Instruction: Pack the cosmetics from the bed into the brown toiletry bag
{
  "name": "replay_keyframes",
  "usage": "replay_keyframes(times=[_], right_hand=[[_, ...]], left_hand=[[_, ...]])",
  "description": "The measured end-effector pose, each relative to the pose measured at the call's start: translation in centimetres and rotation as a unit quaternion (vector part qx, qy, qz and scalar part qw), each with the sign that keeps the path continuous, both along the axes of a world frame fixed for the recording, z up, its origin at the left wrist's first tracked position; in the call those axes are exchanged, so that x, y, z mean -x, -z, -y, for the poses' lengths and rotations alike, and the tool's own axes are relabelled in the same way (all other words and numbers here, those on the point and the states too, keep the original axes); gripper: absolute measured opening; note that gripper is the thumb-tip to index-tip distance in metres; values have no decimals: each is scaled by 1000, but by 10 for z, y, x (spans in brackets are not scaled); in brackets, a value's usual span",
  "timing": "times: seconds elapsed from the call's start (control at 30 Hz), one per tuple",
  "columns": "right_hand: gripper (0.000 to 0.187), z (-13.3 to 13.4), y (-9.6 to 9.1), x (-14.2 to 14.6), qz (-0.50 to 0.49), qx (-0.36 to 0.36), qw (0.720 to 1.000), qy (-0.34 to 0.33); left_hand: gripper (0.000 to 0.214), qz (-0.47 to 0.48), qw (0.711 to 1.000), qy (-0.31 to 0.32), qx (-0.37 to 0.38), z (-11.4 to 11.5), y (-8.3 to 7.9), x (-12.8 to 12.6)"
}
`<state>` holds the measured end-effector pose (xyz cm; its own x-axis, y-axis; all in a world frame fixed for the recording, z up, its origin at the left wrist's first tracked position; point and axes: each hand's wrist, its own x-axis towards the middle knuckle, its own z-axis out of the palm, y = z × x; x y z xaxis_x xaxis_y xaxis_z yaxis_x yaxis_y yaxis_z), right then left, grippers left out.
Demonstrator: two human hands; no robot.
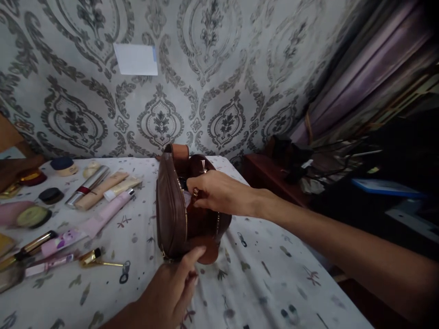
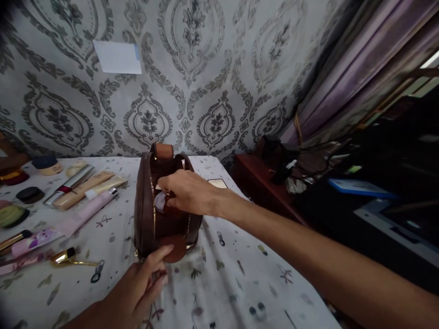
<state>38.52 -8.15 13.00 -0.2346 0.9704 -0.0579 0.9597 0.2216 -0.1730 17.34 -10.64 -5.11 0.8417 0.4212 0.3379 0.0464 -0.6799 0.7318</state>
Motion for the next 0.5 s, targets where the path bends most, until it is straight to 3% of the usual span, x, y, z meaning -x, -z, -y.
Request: replay_keyframes(times=[0.17,0.33,0.5], right_hand=[[14,-3,-5,11,110,83,990,-23],[19,-3,-2,20,193,93,976,-32],[21,-8,11,19,237,109,965,-34]], left_hand=[[51,-16,1000,-10,12,0,2,2],[50,-4,1000,12,17,-1,-1,2],[48,-18,1000,16,11,-3,-14,3]])
